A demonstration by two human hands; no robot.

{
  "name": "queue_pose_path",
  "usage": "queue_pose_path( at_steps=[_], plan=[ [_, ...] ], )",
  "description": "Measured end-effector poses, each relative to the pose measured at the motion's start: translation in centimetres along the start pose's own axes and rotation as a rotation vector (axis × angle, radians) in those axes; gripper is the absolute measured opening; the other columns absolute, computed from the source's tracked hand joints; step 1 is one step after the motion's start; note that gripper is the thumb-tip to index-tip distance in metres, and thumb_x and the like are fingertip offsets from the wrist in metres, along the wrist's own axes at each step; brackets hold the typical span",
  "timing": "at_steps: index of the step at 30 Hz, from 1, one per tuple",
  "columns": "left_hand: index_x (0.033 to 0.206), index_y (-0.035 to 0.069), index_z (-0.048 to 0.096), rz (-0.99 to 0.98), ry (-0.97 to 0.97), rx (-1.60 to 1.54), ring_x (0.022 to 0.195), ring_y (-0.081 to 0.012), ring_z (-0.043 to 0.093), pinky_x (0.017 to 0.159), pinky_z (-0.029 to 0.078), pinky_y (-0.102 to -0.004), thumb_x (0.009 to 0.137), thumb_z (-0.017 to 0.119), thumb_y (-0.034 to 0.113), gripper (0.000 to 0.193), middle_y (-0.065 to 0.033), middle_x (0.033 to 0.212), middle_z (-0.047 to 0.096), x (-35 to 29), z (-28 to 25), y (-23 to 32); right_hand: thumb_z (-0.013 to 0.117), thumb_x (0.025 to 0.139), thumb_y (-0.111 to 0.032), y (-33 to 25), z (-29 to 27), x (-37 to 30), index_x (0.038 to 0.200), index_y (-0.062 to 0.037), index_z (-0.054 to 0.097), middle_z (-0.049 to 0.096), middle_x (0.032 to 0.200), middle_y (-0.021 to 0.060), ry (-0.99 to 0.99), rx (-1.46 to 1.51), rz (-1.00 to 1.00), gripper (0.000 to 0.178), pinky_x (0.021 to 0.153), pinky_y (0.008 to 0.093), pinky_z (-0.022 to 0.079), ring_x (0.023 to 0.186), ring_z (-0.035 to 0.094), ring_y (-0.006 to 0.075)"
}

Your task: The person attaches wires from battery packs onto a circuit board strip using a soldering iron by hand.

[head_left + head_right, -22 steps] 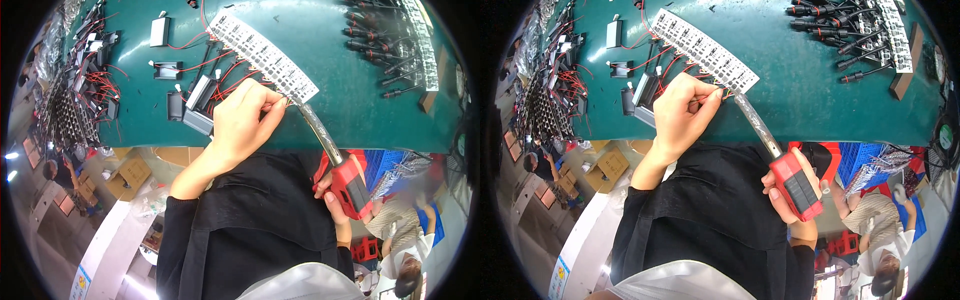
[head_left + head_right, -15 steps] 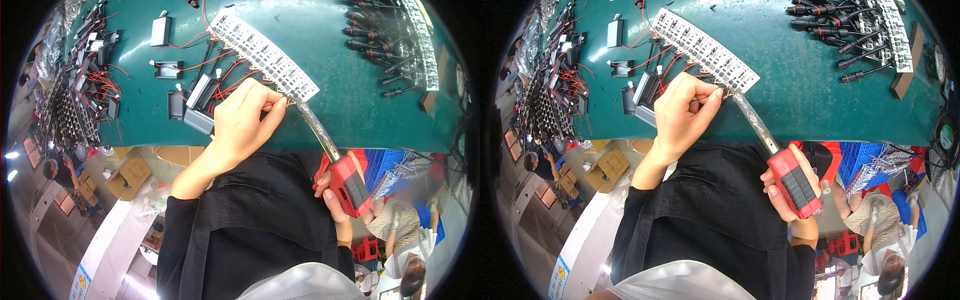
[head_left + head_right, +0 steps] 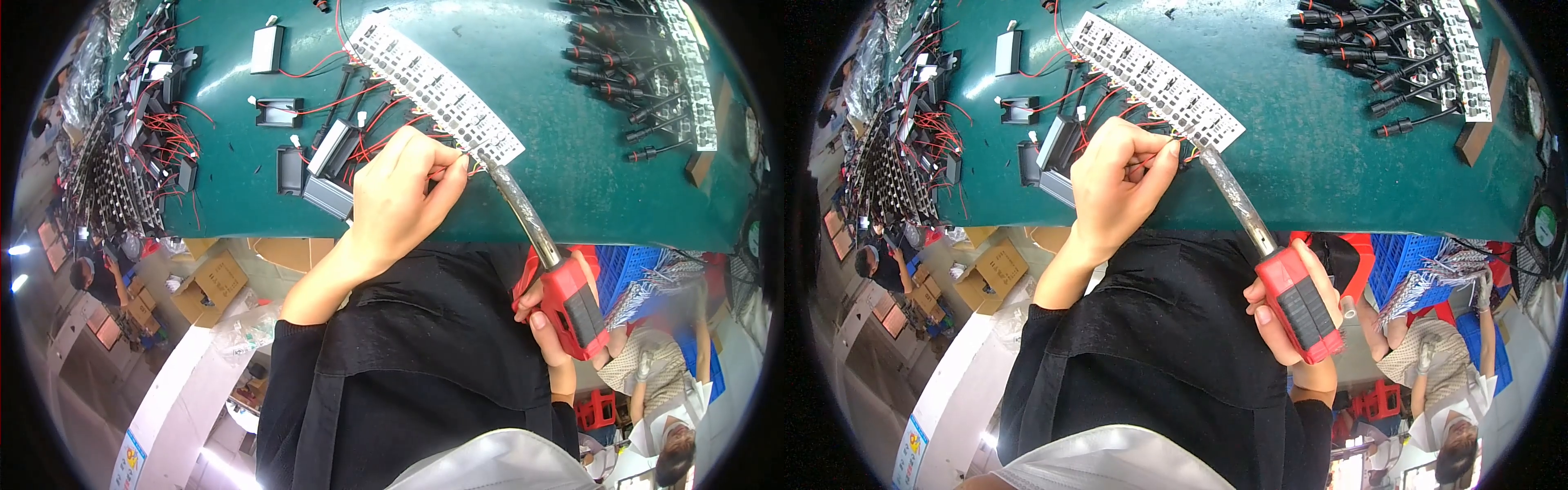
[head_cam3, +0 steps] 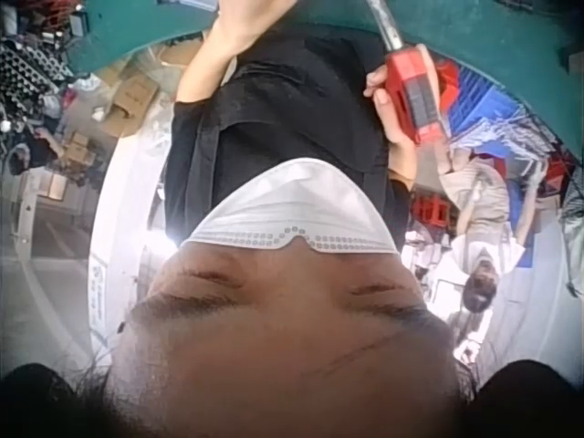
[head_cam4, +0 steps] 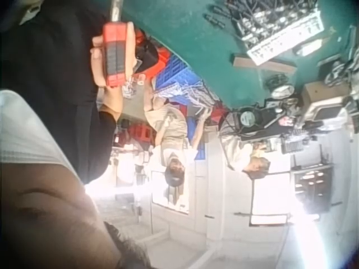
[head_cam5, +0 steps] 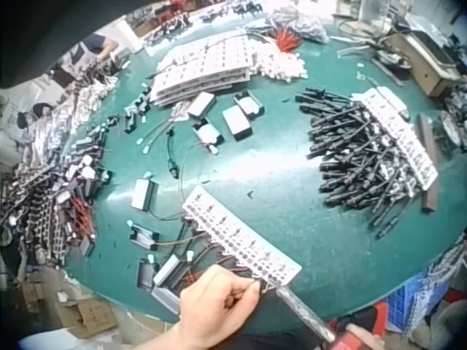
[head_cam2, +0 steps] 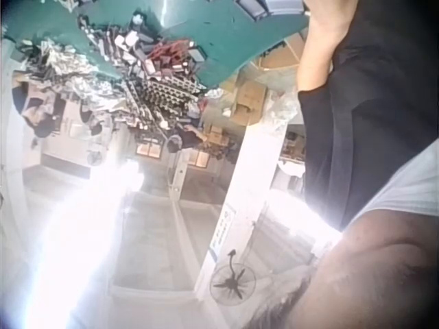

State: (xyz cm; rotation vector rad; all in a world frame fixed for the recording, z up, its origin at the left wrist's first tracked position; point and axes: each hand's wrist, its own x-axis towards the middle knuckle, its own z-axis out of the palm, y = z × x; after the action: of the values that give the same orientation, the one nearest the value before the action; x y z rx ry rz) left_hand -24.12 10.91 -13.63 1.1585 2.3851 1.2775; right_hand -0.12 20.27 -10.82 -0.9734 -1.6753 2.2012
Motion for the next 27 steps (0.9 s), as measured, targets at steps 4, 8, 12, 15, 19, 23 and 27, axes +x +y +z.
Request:
queue_pose_path(
  at_steps=[4, 8, 12, 15, 19, 23, 27],
  plan=[
    [0.079, 0.003, 0.061, 0.000, -0.016, 0.008, 0.054, -0.0027, 0.049, 0.045, 0.038, -0.0178, 0.077, 0.073, 0.000, 0.012, -0.0015, 0.070, 0.056, 0.0, -0.1, 0.0, 0.063, 0.075, -0.001, -0.5, 0.7, 0.5, 0.136, 0.0085, 0.034, 0.067, 0.078, 0.0127, 0.045, 0.014, 0.015, 0.068, 0.060, 0.0265, 0.054, 0.062, 0.065, 0.0167],
    [0.078, 0.003, 0.061, 0.007, -0.008, -0.007, 0.054, -0.0028, 0.049, 0.045, 0.038, -0.0178, 0.077, 0.072, 0.000, 0.012, -0.0015, 0.070, 0.056, 0.1, 0.0, 0.0, 0.063, 0.075, 0.000, -0.5, 0.8, 0.7, 0.136, 0.0091, 0.034, 0.067, 0.077, 0.0126, 0.050, 0.004, 0.007, 0.068, 0.059, 0.0264, 0.054, 0.060, 0.064, 0.0162],
    [0.078, 0.003, 0.061, -0.018, -0.025, 0.001, 0.054, -0.0029, 0.049, 0.045, 0.038, -0.0180, 0.077, 0.072, 0.000, 0.011, -0.0010, 0.070, 0.056, 0.1, 0.0, 0.0, 0.063, 0.075, -0.001, -0.2, 0.5, 0.7, 0.137, 0.0088, 0.034, 0.067, 0.076, 0.0124, 0.032, -0.027, -0.018, 0.069, 0.058, 0.0264, 0.053, 0.059, 0.064, 0.0161],
    [0.077, 0.003, 0.061, -0.027, -0.029, 0.008, 0.054, -0.0030, 0.049, 0.045, 0.038, -0.0181, 0.077, 0.072, 0.000, 0.011, -0.0008, 0.070, 0.056, 0.2, 0.0, 0.1, 0.063, 0.076, -0.002, 0.1, 0.1, 0.5, 0.137, 0.0085, 0.033, 0.066, 0.078, 0.0128, 0.015, -0.012, -0.044, 0.069, 0.059, 0.0264, 0.053, 0.061, 0.064, 0.0164],
    [0.077, 0.003, 0.061, -0.026, -0.033, 0.019, 0.054, -0.0031, 0.049, 0.045, 0.038, -0.0181, 0.077, 0.072, 0.000, 0.011, -0.0005, 0.070, 0.055, 0.2, -0.2, 0.2, 0.064, 0.076, -0.003, -0.2, -0.2, 0.5, 0.138, 0.0071, 0.032, 0.066, 0.082, 0.0136, -0.028, 0.014, -0.044, 0.071, 0.061, 0.0267, 0.053, 0.065, 0.063, 0.0173],
    [0.076, 0.004, 0.061, -0.030, -0.024, 0.016, 0.053, -0.0036, 0.049, 0.045, 0.038, -0.0184, 0.077, 0.072, 0.000, 0.011, -0.0002, 0.068, 0.055, 0.3, -0.2, 0.2, 0.065, 0.077, -0.004, -0.4, -0.3, 0.8, 0.140, 0.0055, 0.031, 0.065, 0.085, 0.0150, -0.051, 0.014, -0.047, 0.073, 0.062, 0.0282, 0.053, 0.068, 0.063, 0.0190],
    [0.082, 0.004, 0.065, -0.041, -0.034, -0.017, 0.058, -0.0043, 0.051, 0.049, 0.040, -0.0192, 0.076, 0.072, -0.001, 0.010, -0.0033, 0.077, 0.057, 0.3, -0.5, 0.6, 0.064, 0.078, -0.002, -0.3, -0.7, -0.1, 0.141, 0.0038, 0.029, 0.064, 0.088, 0.0154, -0.037, 0.105, -0.007, 0.073, 0.064, 0.0288, 0.053, 0.074, 0.063, 0.0201]
  ],
)
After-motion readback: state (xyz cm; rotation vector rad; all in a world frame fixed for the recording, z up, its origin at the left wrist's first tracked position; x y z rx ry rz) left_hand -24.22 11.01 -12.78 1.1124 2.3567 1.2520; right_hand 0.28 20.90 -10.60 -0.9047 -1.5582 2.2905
